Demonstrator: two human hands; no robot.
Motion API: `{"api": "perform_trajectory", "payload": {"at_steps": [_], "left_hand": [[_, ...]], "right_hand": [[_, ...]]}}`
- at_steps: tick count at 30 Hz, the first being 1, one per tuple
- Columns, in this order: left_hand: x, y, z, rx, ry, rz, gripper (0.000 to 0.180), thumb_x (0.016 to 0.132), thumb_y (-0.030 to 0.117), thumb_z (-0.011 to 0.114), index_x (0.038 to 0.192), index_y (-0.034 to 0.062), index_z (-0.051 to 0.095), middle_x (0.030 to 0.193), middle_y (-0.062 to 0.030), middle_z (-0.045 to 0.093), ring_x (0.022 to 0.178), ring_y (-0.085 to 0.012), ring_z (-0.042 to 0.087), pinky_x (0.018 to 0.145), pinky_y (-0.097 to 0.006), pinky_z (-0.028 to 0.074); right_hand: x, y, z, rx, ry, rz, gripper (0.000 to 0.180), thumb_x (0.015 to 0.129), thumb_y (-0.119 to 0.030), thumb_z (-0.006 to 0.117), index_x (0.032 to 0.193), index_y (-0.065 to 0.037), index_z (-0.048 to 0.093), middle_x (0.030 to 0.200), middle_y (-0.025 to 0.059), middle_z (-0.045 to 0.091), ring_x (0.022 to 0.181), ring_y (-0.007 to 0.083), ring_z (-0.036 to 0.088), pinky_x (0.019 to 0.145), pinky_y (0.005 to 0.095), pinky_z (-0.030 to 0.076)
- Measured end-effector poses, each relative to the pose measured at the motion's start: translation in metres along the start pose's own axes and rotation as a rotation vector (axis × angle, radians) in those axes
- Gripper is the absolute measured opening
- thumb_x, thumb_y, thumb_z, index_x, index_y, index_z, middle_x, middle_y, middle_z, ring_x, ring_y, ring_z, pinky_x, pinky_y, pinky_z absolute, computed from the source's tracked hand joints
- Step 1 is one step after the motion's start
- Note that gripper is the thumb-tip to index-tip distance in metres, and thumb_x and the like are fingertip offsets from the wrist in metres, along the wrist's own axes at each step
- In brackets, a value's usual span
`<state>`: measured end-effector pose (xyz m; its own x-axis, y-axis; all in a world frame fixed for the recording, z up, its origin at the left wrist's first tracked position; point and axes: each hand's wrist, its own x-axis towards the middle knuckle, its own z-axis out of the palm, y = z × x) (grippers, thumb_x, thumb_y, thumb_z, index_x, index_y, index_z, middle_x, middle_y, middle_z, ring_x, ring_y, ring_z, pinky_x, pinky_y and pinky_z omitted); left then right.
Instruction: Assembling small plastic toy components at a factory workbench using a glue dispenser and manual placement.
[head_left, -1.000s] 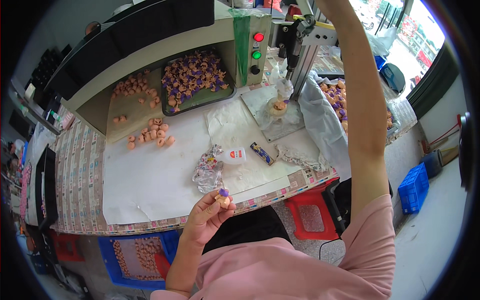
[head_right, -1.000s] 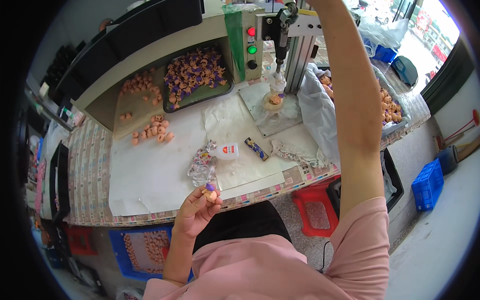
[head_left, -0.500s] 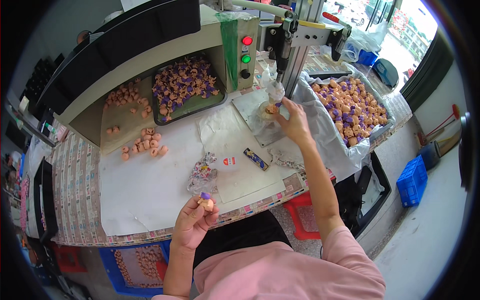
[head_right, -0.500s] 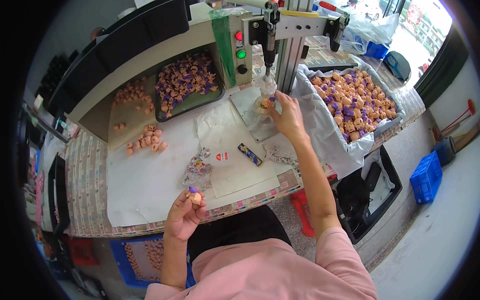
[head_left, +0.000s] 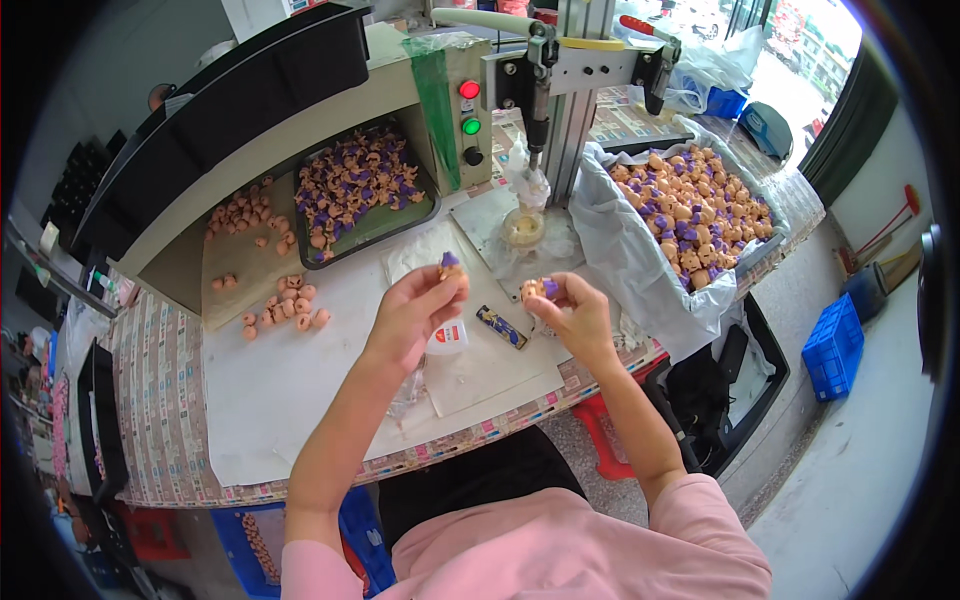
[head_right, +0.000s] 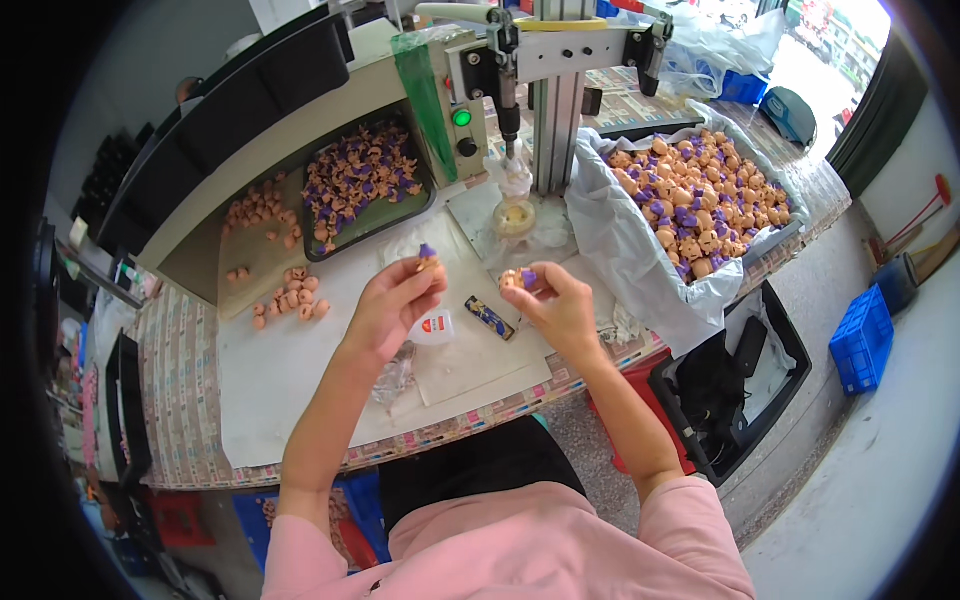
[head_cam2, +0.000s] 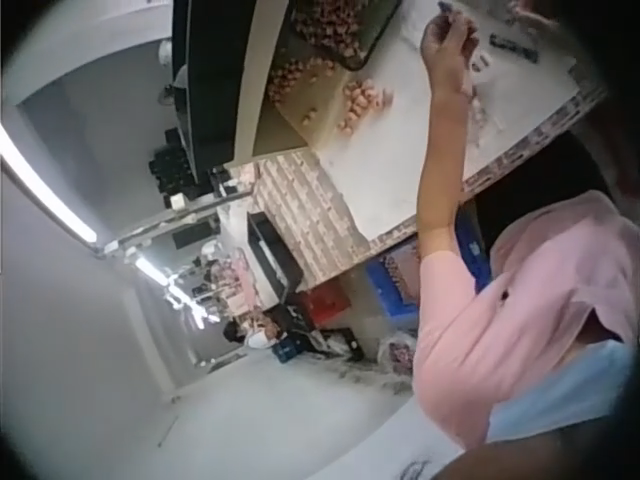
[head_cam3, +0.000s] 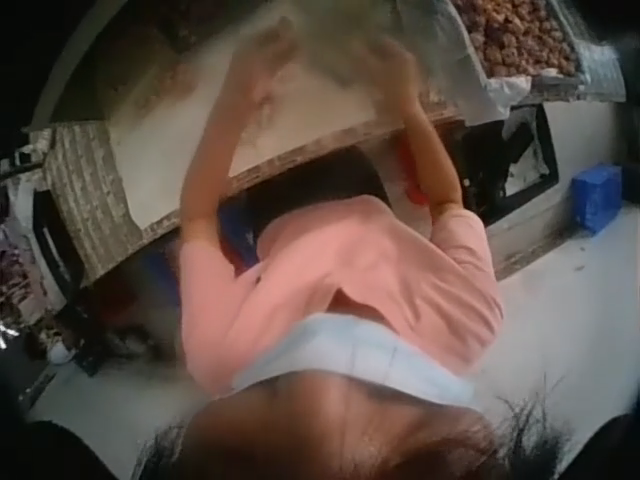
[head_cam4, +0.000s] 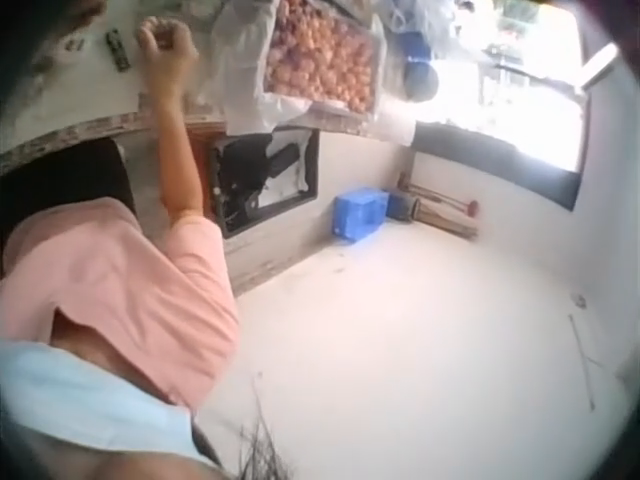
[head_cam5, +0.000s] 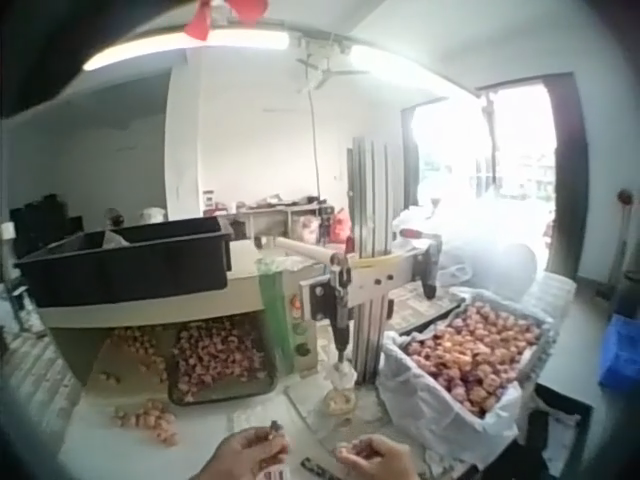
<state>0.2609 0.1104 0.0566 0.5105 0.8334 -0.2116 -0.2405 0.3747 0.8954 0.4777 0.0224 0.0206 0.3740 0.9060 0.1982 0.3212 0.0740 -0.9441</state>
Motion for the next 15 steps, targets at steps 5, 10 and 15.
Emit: {"api": "perform_trajectory", "payload": {"at_steps": [5, 10, 15], "left_hand": [[0.094, -0.029, 0.039, 0.091, -0.043, 0.026, 0.027, 0.086, 0.013, 0.069, 0.109, 0.0024, 0.058, 0.099, -0.0038, 0.063, 0.091, -0.0132, 0.061, 0.080, -0.023, 0.050], [0.148, -0.059, 0.078, 0.721, 0.126, 0.408, 0.029, 0.080, 0.016, 0.074, 0.103, 0.0035, 0.061, 0.099, -0.0040, 0.057, 0.090, -0.0163, 0.054, 0.079, -0.028, 0.047], [0.174, -0.071, 0.085, 0.852, 0.211, 0.642, 0.033, 0.075, 0.014, 0.076, 0.100, 0.0019, 0.058, 0.106, -0.0081, 0.046, 0.097, -0.0231, 0.047, 0.076, -0.031, 0.047]], "right_hand": [[-0.040, 0.006, -0.022, 0.076, -0.052, -0.040, 0.028, 0.078, -0.016, 0.077, 0.096, 0.001, 0.064, 0.081, 0.0012, 0.064, 0.074, 0.0066, 0.057, 0.067, 0.0223, 0.048], [-0.071, -0.003, -0.038, 0.105, -0.148, 0.083, 0.029, 0.079, -0.013, 0.077, 0.098, 0.002, 0.062, 0.085, -0.0002, 0.061, 0.078, 0.0060, 0.056, 0.070, 0.0208, 0.047], [-0.078, -0.010, -0.053, 0.110, -0.198, 0.056, 0.033, 0.077, -0.017, 0.079, 0.098, 0.002, 0.063, 0.086, 0.0016, 0.061, 0.076, 0.0067, 0.056, 0.068, 0.0223, 0.047]]}}
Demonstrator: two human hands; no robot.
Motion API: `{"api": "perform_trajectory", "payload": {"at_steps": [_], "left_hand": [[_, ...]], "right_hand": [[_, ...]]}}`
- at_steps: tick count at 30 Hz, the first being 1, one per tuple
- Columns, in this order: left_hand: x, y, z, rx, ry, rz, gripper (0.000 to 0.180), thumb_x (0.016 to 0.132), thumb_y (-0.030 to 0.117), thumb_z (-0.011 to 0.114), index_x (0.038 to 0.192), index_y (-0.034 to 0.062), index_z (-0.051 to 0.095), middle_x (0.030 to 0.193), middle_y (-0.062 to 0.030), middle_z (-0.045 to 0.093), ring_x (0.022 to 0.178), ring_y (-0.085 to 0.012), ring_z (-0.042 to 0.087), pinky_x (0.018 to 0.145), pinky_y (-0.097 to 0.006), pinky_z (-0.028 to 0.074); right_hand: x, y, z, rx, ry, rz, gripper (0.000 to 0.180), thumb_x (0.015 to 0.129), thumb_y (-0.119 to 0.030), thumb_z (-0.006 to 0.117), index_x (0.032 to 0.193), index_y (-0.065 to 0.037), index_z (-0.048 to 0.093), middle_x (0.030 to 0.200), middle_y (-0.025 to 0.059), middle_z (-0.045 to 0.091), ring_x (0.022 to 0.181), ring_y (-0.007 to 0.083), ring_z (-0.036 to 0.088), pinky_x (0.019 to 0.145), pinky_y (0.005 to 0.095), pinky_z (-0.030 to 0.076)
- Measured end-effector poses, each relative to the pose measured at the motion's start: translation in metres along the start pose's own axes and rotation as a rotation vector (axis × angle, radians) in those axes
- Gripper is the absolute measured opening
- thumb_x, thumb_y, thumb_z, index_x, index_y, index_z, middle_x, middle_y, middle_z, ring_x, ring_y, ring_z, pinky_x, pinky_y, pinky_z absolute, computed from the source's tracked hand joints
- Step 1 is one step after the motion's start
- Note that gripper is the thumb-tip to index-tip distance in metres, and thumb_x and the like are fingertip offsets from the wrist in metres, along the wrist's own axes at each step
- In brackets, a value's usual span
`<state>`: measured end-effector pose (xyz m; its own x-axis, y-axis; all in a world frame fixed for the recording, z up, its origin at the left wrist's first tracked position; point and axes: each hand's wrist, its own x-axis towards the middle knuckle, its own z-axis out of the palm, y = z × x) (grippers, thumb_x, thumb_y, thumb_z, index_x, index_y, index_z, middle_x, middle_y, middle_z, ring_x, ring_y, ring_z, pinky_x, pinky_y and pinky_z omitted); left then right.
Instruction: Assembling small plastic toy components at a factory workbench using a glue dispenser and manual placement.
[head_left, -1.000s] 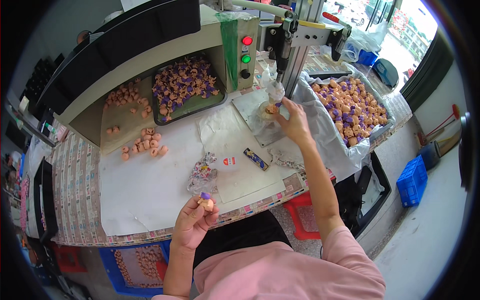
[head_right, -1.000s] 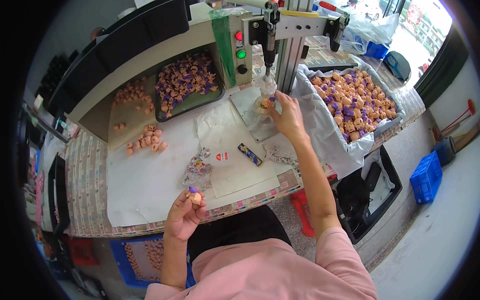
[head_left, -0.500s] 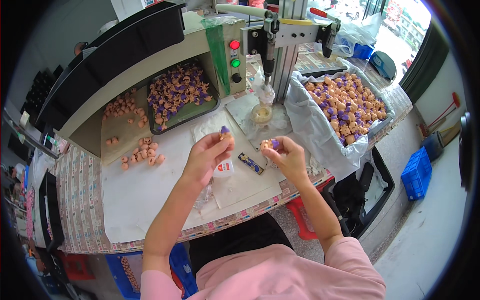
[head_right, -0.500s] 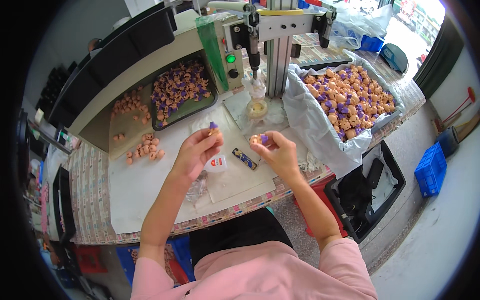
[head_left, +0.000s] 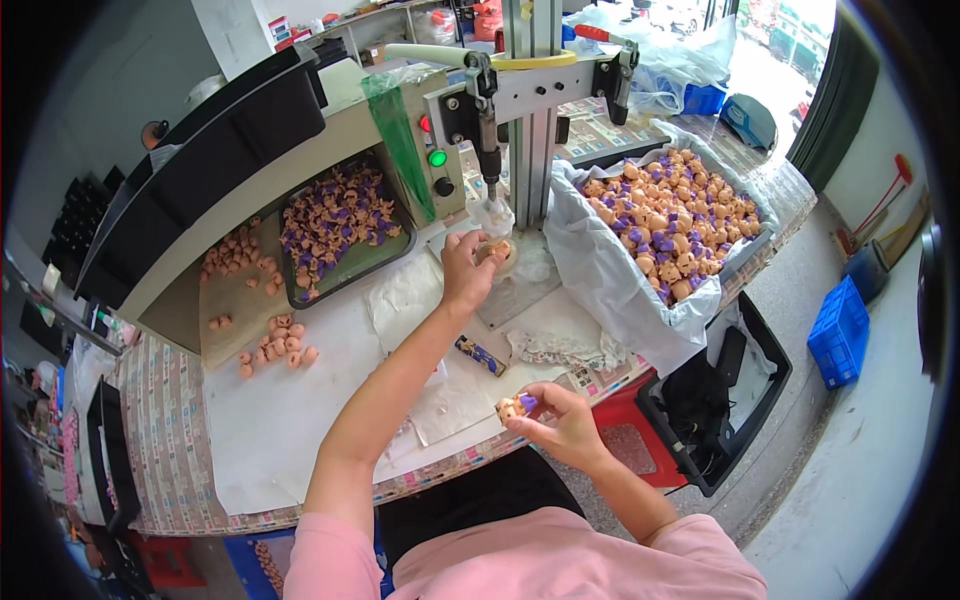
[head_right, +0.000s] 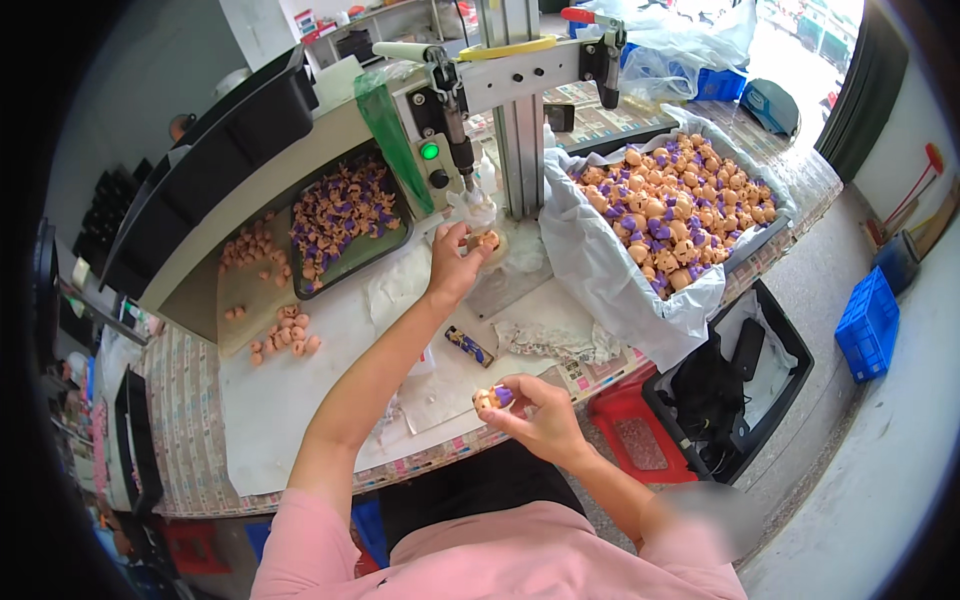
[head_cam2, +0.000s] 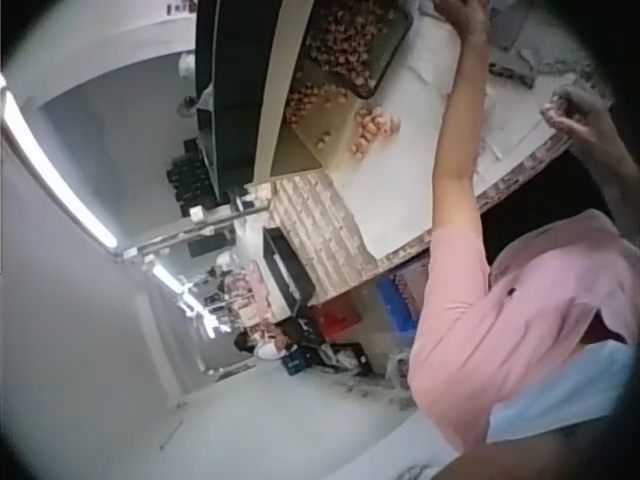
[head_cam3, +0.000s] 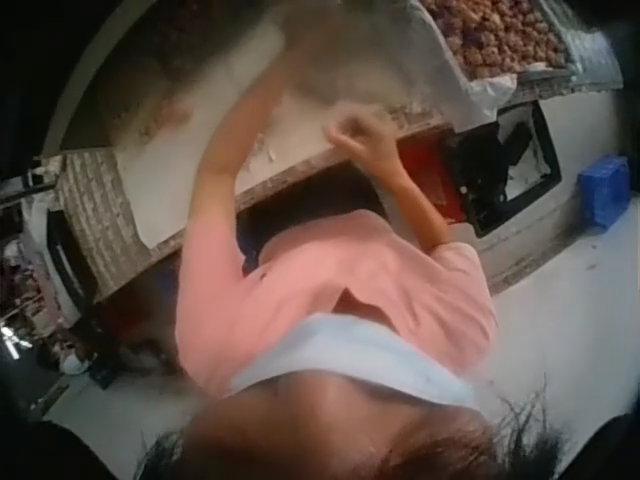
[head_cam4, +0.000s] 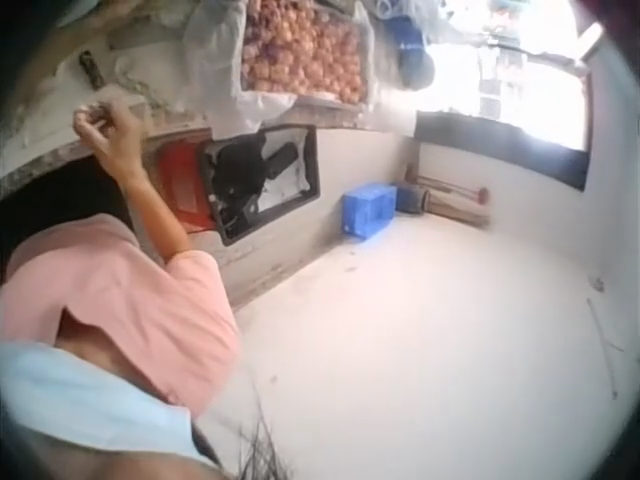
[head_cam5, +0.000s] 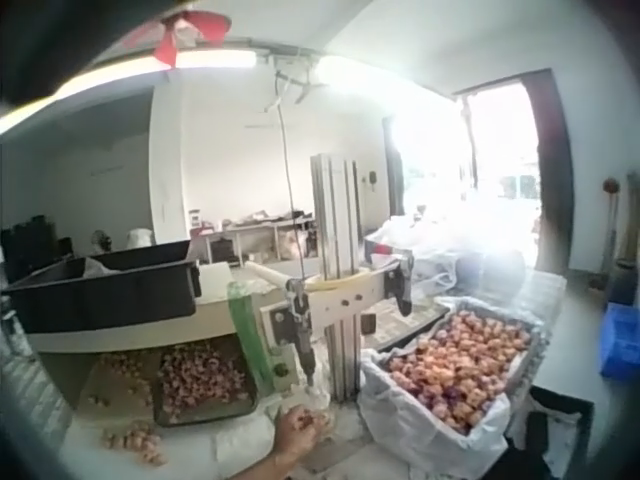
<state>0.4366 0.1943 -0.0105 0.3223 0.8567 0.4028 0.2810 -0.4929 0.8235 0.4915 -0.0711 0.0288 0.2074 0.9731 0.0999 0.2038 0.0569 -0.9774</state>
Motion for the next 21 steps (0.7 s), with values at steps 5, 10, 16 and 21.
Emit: {"api": "perform_trajectory", "payload": {"at_steps": [5, 10, 16, 21], "left_hand": [[-0.002, 0.010, 0.008, 0.158, -0.022, 0.141, 0.039, 0.069, 0.008, 0.076, 0.103, 0.0042, 0.058, 0.106, -0.0130, 0.049, 0.100, -0.0329, 0.046, 0.087, -0.039, 0.041], [-0.002, 0.010, -0.003, 0.224, -0.111, 0.179, 0.037, 0.073, 0.003, 0.070, 0.107, 0.0058, 0.056, 0.106, -0.0129, 0.050, 0.100, -0.0322, 0.047, 0.085, -0.040, 0.042], [0.040, 0.090, -0.057, -0.214, 0.303, 0.091, 0.023, 0.093, 0.022, 0.056, 0.107, 0.0053, 0.063, 0.095, 0.0008, 0.063, 0.084, -0.0102, 0.051, 0.075, -0.024, 0.043], [0.099, 0.190, -0.097, -0.432, 0.059, -0.053, 0.052, 0.094, 0.051, 0.046, 0.115, 0.0057, 0.060, 0.099, -0.0025, 0.061, 0.091, -0.0112, 0.050, 0.083, -0.029, 0.038]], "right_hand": [[-0.004, -0.006, -0.002, -0.017, -0.035, -0.059, 0.034, 0.076, -0.019, 0.080, 0.097, 0.002, 0.064, 0.086, 0.0058, 0.065, 0.075, 0.0097, 0.060, 0.068, 0.0241, 0.049], [-0.015, -0.008, -0.001, -0.018, -0.038, -0.155, 0.033, 0.075, -0.020, 0.081, 0.096, 0.001, 0.065, 0.085, 0.0081, 0.066, 0.072, 0.0123, 0.061, 0.066, 0.0256, 0.050], [-0.027, -0.014, -0.011, -0.053, -0.036, -0.168, 0.034, 0.075, -0.020, 0.080, 0.096, 0.002, 0.065, 0.085, 0.0081, 0.066, 0.069, 0.0124, 0.061, 0.064, 0.0258, 0.050], [-0.037, -0.013, 0.004, 0.025, -0.058, -0.196, 0.035, 0.075, -0.019, 0.080, 0.097, 0.002, 0.065, 0.085, 0.0081, 0.066, 0.070, 0.0128, 0.061, 0.064, 0.0257, 0.050]]}}
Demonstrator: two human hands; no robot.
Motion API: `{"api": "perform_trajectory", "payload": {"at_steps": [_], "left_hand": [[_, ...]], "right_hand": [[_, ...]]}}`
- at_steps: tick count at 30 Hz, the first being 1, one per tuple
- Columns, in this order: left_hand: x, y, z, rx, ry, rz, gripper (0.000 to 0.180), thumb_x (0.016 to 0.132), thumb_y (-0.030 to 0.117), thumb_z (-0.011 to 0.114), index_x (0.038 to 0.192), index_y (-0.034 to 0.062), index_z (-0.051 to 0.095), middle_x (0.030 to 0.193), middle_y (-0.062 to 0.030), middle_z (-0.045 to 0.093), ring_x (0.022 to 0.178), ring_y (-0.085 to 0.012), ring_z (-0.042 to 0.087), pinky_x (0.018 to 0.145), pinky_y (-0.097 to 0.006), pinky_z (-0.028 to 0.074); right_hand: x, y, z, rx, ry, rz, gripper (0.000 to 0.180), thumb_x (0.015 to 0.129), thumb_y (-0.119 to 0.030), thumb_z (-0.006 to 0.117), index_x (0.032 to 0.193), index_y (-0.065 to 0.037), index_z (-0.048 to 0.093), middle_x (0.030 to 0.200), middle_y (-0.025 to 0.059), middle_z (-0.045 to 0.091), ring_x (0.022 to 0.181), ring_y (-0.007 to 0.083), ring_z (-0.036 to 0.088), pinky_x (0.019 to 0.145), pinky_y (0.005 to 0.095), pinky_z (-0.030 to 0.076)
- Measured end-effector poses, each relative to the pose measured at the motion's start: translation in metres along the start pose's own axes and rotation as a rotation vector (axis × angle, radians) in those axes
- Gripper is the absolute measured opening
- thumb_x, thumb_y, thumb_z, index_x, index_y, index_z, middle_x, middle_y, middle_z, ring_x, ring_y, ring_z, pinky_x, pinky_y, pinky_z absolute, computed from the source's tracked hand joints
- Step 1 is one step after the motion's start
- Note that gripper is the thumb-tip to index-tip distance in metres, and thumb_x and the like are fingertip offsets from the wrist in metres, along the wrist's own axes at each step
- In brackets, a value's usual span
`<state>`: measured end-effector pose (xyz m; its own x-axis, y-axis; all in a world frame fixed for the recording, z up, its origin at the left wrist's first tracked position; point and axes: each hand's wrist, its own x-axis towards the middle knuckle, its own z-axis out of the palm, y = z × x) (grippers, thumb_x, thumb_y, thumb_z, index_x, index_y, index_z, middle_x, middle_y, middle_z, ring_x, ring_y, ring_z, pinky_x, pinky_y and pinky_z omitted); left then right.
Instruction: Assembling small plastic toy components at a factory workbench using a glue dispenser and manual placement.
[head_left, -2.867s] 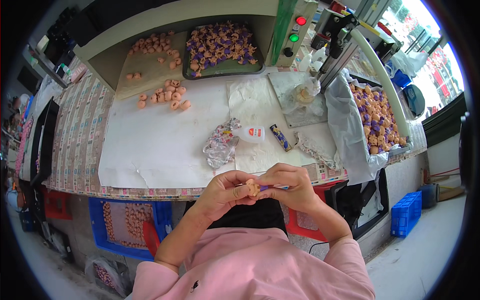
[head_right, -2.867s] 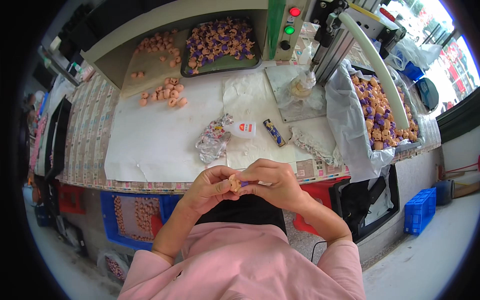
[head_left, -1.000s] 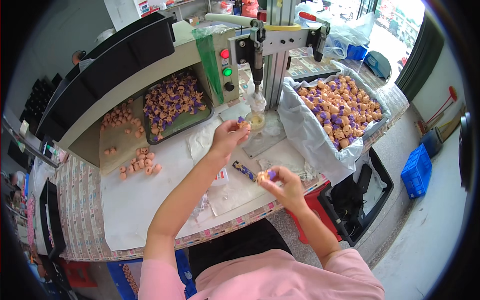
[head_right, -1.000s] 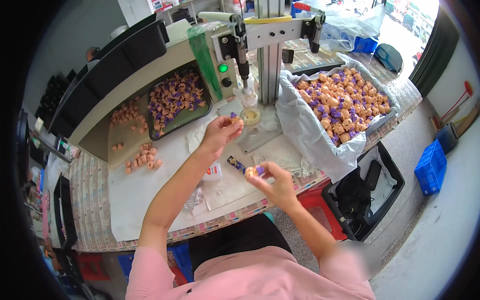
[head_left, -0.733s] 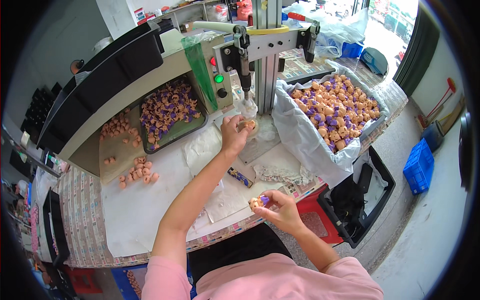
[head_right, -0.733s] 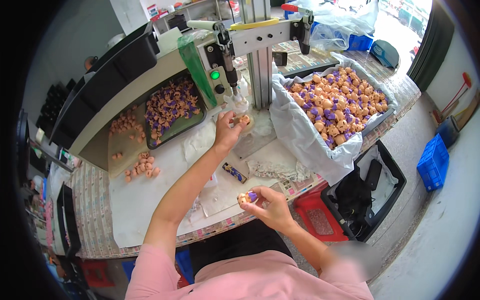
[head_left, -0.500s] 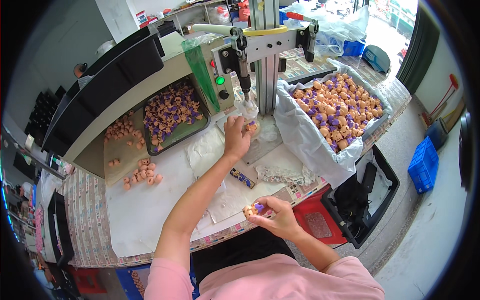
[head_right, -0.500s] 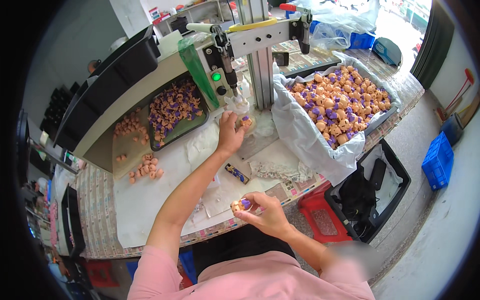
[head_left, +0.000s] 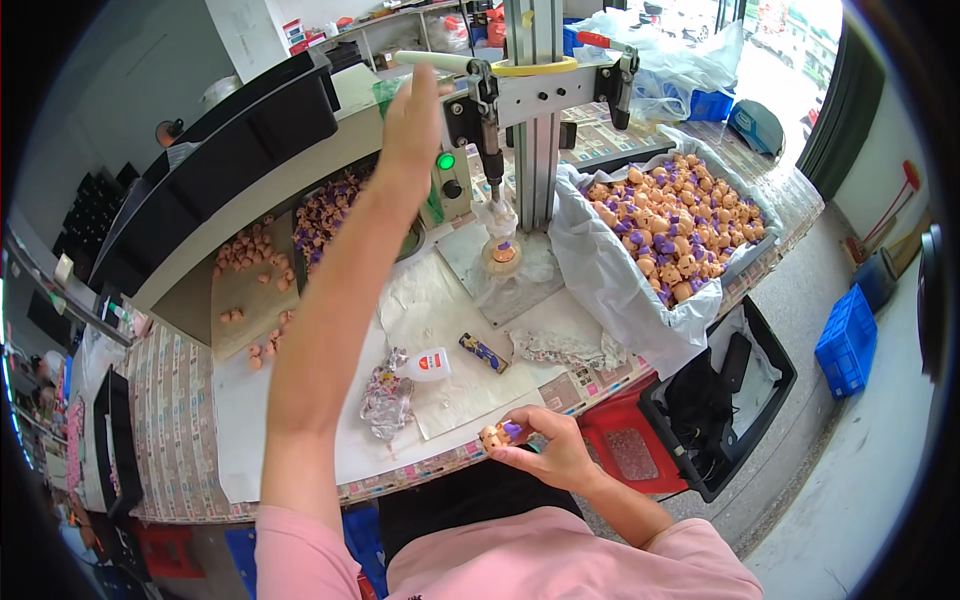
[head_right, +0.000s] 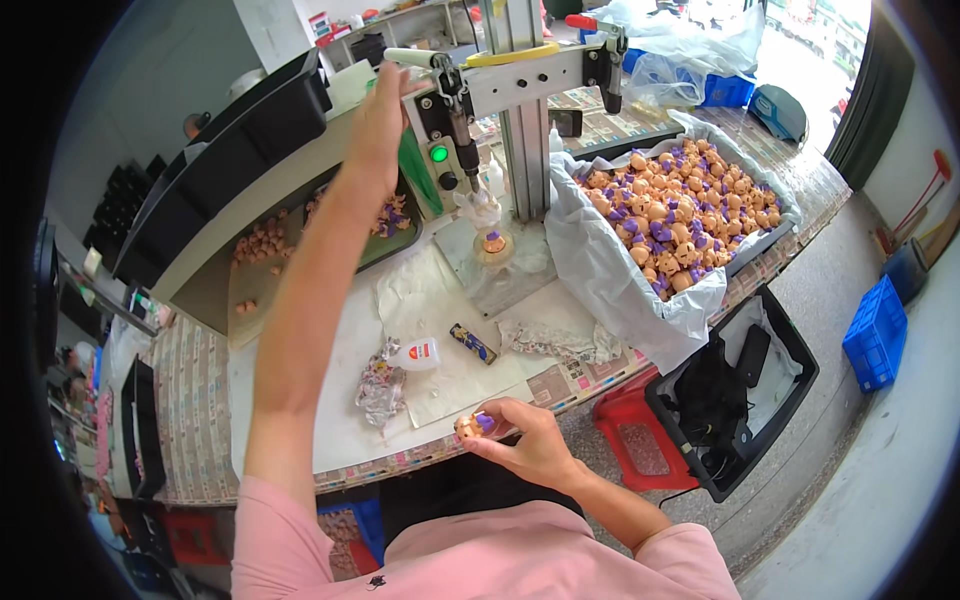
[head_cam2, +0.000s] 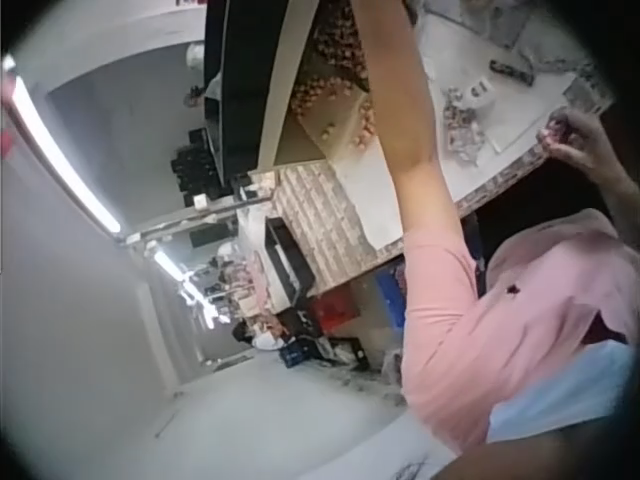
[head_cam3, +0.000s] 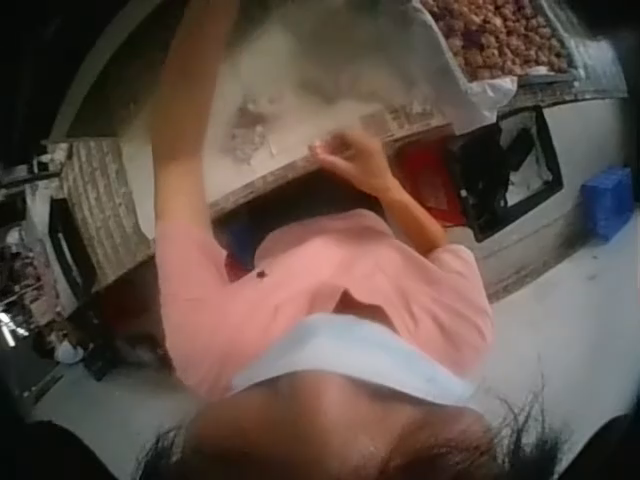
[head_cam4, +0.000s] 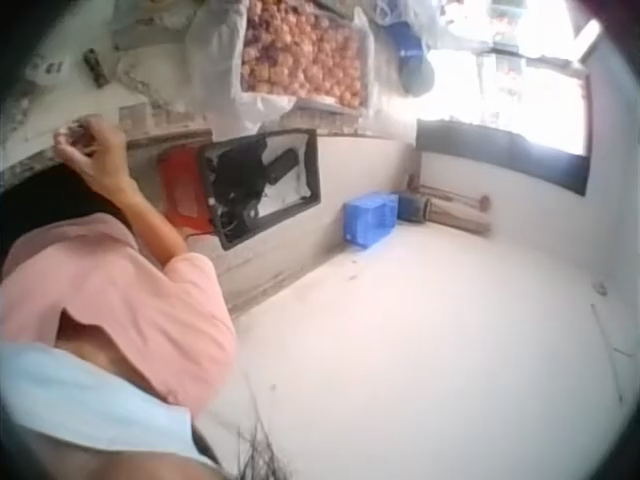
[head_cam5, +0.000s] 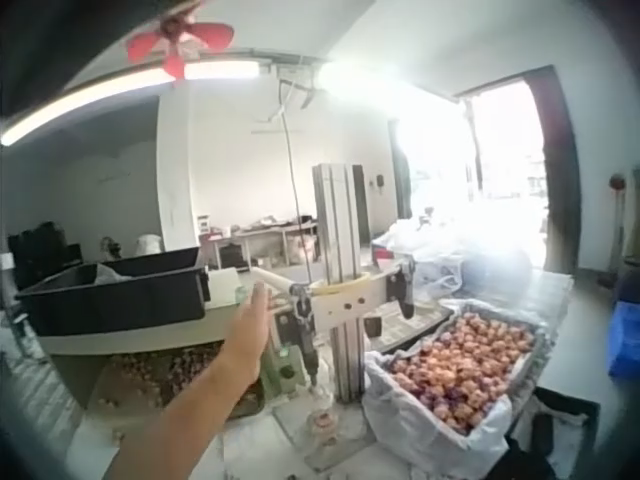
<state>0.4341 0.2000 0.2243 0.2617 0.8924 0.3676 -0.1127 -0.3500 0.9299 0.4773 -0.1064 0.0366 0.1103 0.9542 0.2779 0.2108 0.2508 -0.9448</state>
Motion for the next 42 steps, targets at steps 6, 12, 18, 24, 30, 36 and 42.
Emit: {"api": "perform_trajectory", "payload": {"at_steps": [6, 12, 18, 24, 30, 36, 42], "left_hand": [[-0.015, 0.062, 0.042, -0.123, -0.057, 0.193, 0.040, 0.097, 0.047, 0.046, 0.098, 0.0084, 0.055, 0.071, 0.0027, 0.041, 0.060, -0.0074, 0.036, 0.052, -0.024, 0.030], [-0.030, 0.060, 0.050, -0.073, -0.156, 0.579, 0.060, 0.090, 0.062, 0.048, 0.104, 0.0043, 0.053, 0.094, -0.0059, 0.054, 0.091, -0.0156, 0.052, 0.081, -0.031, 0.041], [0.010, 0.055, 0.048, 0.245, -0.230, 0.429, 0.038, 0.095, 0.038, 0.054, 0.108, 0.0021, 0.053, 0.094, -0.0034, 0.055, 0.084, -0.0116, 0.051, 0.072, -0.026, 0.042], [-0.011, 0.040, 0.038, 0.063, -0.029, 0.639, 0.043, 0.092, 0.041, 0.054, 0.106, 0.0005, 0.057, 0.100, -0.0127, 0.054, 0.098, -0.0213, 0.051, 0.084, -0.035, 0.043], [-0.096, -0.105, -0.007, 0.424, 0.242, 0.306, 0.031, 0.082, 0.012, 0.062, 0.110, 0.0044, 0.052, 0.101, -0.0118, 0.049, 0.093, -0.0248, 0.048, 0.086, -0.037, 0.041], [-0.132, -0.195, 0.014, 0.531, 0.069, 0.184, 0.037, 0.072, 0.013, 0.074, 0.104, 0.0042, 0.058, 0.097, -0.0126, 0.053, 0.089, -0.0263, 0.053, 0.081, -0.038, 0.044], [-0.128, -0.186, -0.001, 0.524, 0.044, 0.068, 0.022, 0.074, 0.015, 0.074, 0.091, 0.0044, 0.067, 0.097, -0.0103, 0.055, 0.093, -0.0305, 0.051, 0.085, -0.039, 0.043]], "right_hand": [[-0.011, 0.004, 0.002, -0.014, -0.053, 0.027, 0.033, 0.075, -0.019, 0.081, 0.094, 0.002, 0.064, 0.087, 0.0088, 0.067, 0.074, 0.0138, 0.064, 0.067, 0.0253, 0.051], [-0.010, 0.004, 0.003, -0.034, -0.071, 0.007, 0.033, 0.075, -0.019, 0.081, 0.095, 0.001, 0.064, 0.086, 0.0081, 0.067, 0.074, 0.0132, 0.064, 0.067, 0.0251, 0.051], [-0.004, 0.008, 0.001, -0.019, -0.085, 0.049, 0.031, 0.075, -0.017, 0.080, 0.095, 0.001, 0.064, 0.084, 0.0073, 0.066, 0.074, 0.0130, 0.063, 0.068, 0.0254, 0.051], [0.019, 0.002, -0.033, 0.634, 0.066, 0.135, 0.026, 0.083, -0.003, 0.066, 0.105, -0.001, 0.052, 0.107, 0.0142, 0.060, 0.096, 0.0213, 0.063, 0.074, 0.0318, 0.056], [0.096, -0.049, -0.094, 0.935, 0.115, 0.068, 0.031, 0.086, -0.015, 0.055, 0.114, -0.003, 0.047, 0.096, 0.0069, 0.056, 0.073, 0.0176, 0.060, 0.051, 0.0278, 0.052], [0.209, -0.151, -0.094, -0.002, 0.409, -0.476, 0.044, 0.084, -0.026, 0.068, 0.119, -0.001, 0.059, 0.082, 0.0055, 0.064, 0.052, 0.0058, 0.051, 0.044, 0.0202, 0.036], [0.246, -0.234, -0.071, -0.210, 0.297, -0.321, 0.034, 0.086, -0.021, 0.066, 0.111, 0.003, 0.063, 0.091, 0.0072, 0.062, 0.069, 0.0127, 0.056, 0.059, 0.0267, 0.046]]}}
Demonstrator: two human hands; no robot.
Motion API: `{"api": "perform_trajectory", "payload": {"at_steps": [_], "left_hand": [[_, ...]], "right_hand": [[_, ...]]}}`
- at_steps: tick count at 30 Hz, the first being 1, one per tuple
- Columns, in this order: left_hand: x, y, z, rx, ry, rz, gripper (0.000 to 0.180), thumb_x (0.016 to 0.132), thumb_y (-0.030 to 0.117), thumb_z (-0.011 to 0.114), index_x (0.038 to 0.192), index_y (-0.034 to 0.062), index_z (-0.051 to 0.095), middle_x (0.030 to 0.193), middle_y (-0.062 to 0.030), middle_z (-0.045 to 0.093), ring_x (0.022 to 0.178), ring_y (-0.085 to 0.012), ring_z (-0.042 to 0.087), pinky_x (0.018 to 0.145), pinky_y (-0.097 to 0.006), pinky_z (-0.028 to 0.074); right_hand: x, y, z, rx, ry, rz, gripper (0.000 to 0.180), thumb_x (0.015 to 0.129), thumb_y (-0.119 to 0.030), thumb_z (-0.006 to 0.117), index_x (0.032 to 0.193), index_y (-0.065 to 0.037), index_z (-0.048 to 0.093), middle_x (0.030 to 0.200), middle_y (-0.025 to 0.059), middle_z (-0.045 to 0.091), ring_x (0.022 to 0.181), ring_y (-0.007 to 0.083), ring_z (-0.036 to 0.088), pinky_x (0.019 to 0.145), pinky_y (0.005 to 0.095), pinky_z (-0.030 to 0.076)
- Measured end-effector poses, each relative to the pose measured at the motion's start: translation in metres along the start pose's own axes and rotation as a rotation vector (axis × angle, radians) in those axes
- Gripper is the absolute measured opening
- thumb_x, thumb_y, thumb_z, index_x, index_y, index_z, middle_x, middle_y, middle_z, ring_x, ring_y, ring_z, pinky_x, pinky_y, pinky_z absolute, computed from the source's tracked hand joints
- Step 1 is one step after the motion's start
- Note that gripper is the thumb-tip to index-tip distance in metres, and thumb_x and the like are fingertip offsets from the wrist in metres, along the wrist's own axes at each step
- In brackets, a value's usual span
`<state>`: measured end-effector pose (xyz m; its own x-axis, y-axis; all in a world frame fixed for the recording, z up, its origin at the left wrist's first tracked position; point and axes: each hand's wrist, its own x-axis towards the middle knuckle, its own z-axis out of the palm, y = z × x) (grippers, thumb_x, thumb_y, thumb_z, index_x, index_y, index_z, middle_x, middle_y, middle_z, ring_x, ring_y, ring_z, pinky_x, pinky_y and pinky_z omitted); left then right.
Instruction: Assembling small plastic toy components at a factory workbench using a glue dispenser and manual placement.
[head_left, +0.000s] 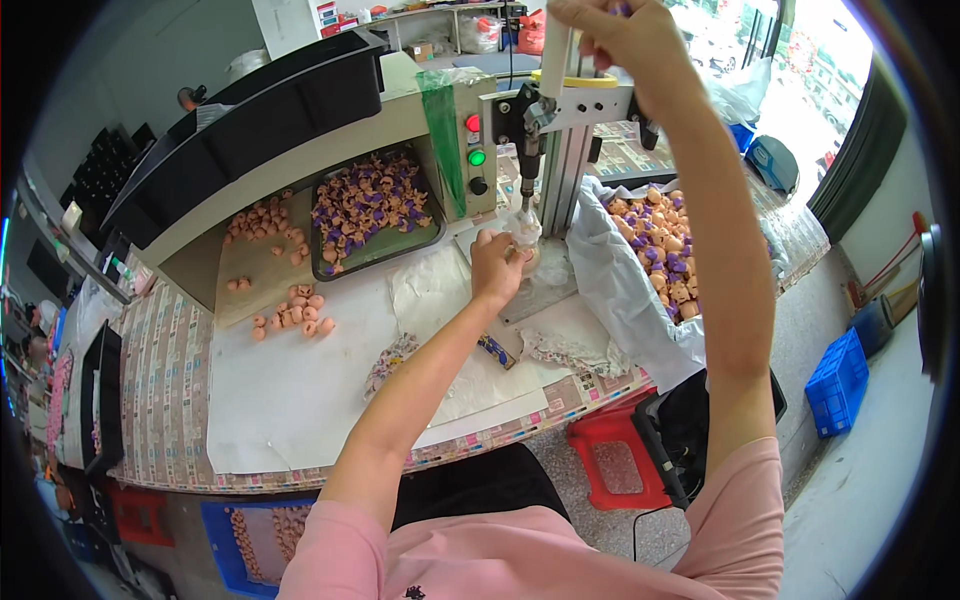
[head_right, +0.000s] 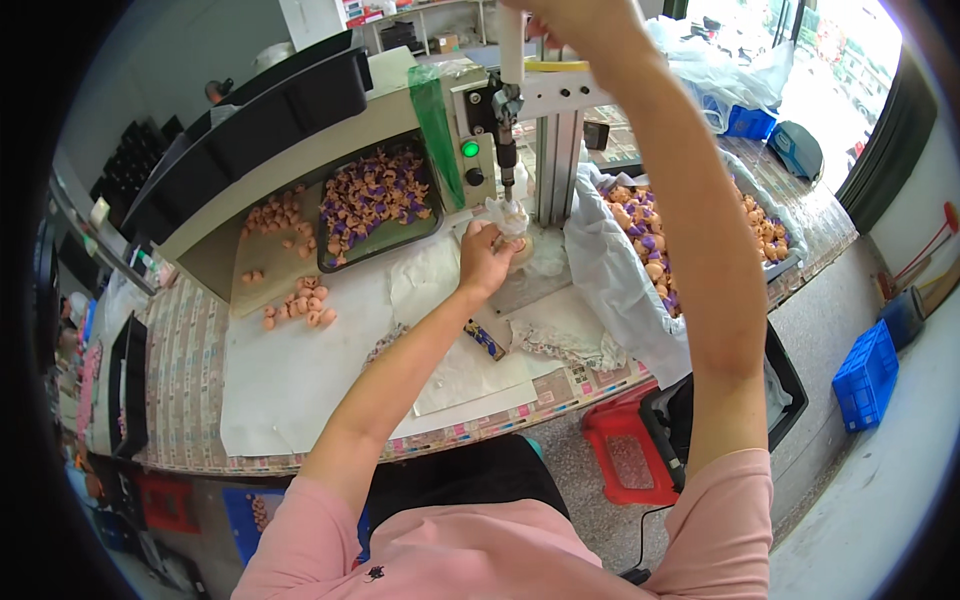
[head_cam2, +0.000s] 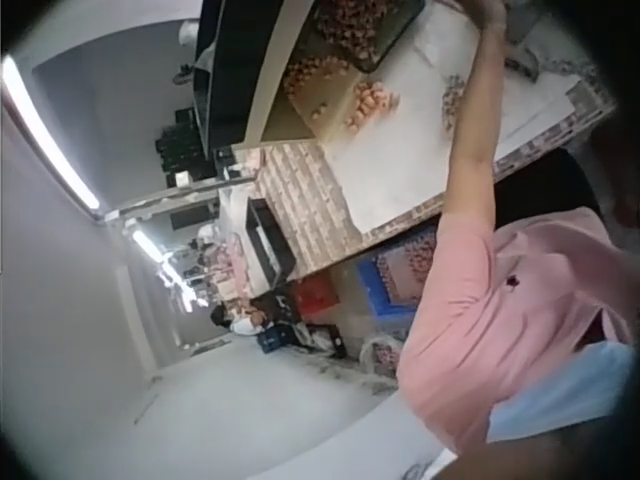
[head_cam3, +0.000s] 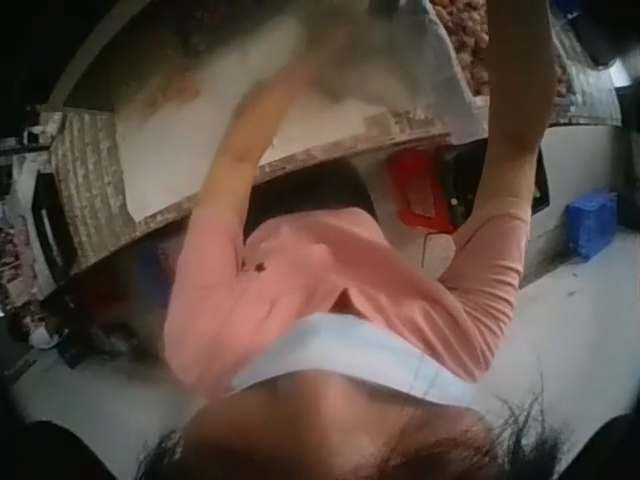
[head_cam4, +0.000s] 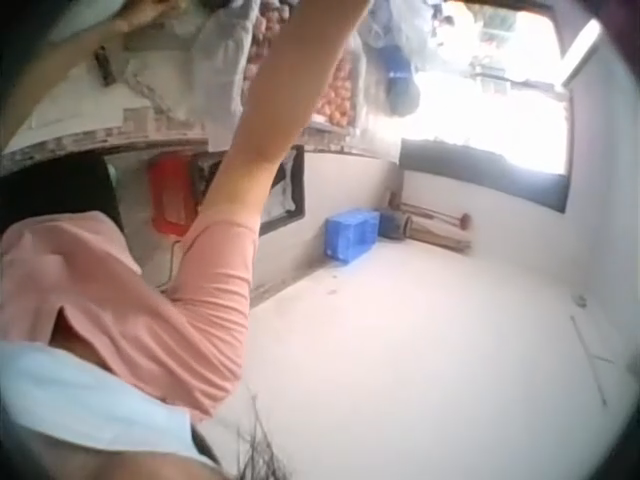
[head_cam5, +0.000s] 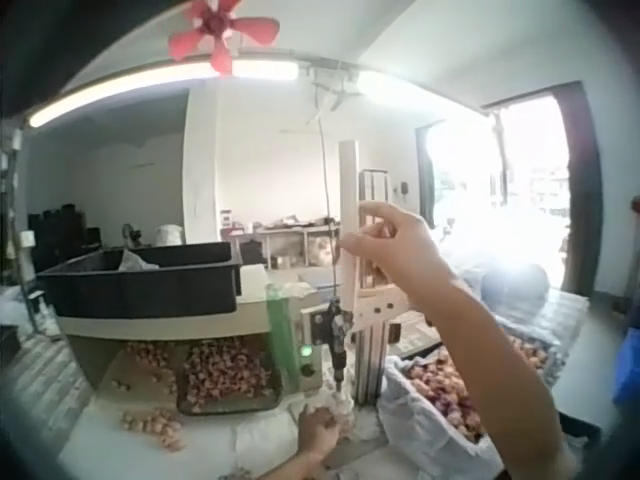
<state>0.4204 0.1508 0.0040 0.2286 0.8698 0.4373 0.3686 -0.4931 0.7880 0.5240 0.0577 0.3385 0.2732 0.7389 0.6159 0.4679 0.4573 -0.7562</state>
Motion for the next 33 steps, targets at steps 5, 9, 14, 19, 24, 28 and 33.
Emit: {"api": "perform_trajectory", "payload": {"at_steps": [5, 9, 14, 19, 24, 28, 33], "left_hand": [[0.003, -0.007, -0.005, -0.052, 0.005, 0.034, 0.021, 0.073, 0.014, 0.075, 0.088, 0.0041, 0.067, 0.097, -0.0097, 0.055, 0.092, -0.0292, 0.051, 0.084, -0.039, 0.043], [0.000, -0.022, -0.023, -0.113, -0.029, 0.067, 0.030, 0.072, 0.008, 0.075, 0.100, 0.0034, 0.064, 0.100, -0.0088, 0.055, 0.090, -0.0211, 0.057, 0.076, -0.032, 0.049], [-0.024, -0.009, -0.073, -0.066, -0.095, -0.047, 0.043, 0.073, 0.002, 0.071, 0.114, 0.0050, 0.058, 0.110, -0.0080, 0.054, 0.100, -0.0194, 0.057, 0.084, -0.030, 0.051], [-0.061, 0.017, -0.119, -0.279, -0.090, -0.069, 0.040, 0.077, -0.001, 0.066, 0.115, 0.0058, 0.059, 0.113, -0.0047, 0.055, 0.101, -0.0154, 0.056, 0.082, -0.029, 0.050], [-0.136, 0.057, -0.156, -0.452, -0.152, -0.100, 0.037, 0.077, 0.001, 0.067, 0.113, 0.0050, 0.059, 0.107, -0.0064, 0.053, 0.095, -0.0150, 0.056, 0.077, -0.027, 0.050], [-0.204, 0.052, -0.169, -0.377, -0.237, -0.097, 0.038, 0.082, 0.006, 0.070, 0.118, 0.0053, 0.057, 0.111, -0.0064, 0.048, 0.097, -0.0137, 0.056, 0.079, -0.025, 0.049], [-0.253, 0.026, -0.177, -0.251, -0.104, -0.181, 0.033, 0.080, 0.008, 0.071, 0.112, 0.0038, 0.060, 0.110, -0.0089, 0.046, 0.094, -0.0171, 0.057, 0.074, -0.026, 0.051]], "right_hand": [[0.026, 0.006, -0.012, -0.045, -0.251, -0.042, 0.033, 0.083, -0.014, 0.066, 0.111, 0.001, 0.060, 0.075, 0.0024, 0.059, 0.061, 0.0108, 0.053, 0.055, 0.0240, 0.044], [-0.019, -0.017, -0.003, 0.029, -0.069, -0.097, 0.045, 0.080, -0.024, 0.070, 0.119, -0.004, 0.059, 0.085, 0.0046, 0.063, 0.070, 0.0112, 0.057, 0.059, 0.0242, 0.046], [-0.098, 0.060, -0.001, -0.069, 0.050, -0.351, 0.027, 0.082, -0.013, 0.072, 0.106, -0.003, 0.067, 0.104, 0.0101, 0.068, 0.064, 0.0057, 0.060, 0.052, 0.0207, 0.046], [-0.167, 0.091, 0.033, -0.013, 0.295, -0.201, 0.020, 0.092, -0.013, 0.058, 0.107, -0.001, 0.063, 0.106, 0.0119, 0.067, 0.062, 0.0081, 0.057, 0.049, 0.0197, 0.042], [-0.246, 0.120, 0.072, 0.338, 0.054, 0.277, 0.038, 0.098, -0.025, 0.051, 0.130, -0.004, 0.048, 0.107, 0.0082, 0.058, 0.072, 0.0109, 0.057, 0.060, 0.0251, 0.046], [-0.328, 0.110, 0.123, 0.975, -0.084, 0.831, 0.044, 0.102, -0.032, 0.039, 0.137, -0.006, 0.039, 0.119, 0.0079, 0.050, 0.096, 0.0169, 0.055, 0.081, 0.0330, 0.047], [-0.376, 0.099, 0.155, 1.261, -0.183, 0.942, 0.050, 0.103, -0.036, 0.033, 0.143, -0.006, 0.030, 0.132, 0.0096, 0.045, 0.117, 0.0223, 0.047, 0.100, 0.0398, 0.041]]}}
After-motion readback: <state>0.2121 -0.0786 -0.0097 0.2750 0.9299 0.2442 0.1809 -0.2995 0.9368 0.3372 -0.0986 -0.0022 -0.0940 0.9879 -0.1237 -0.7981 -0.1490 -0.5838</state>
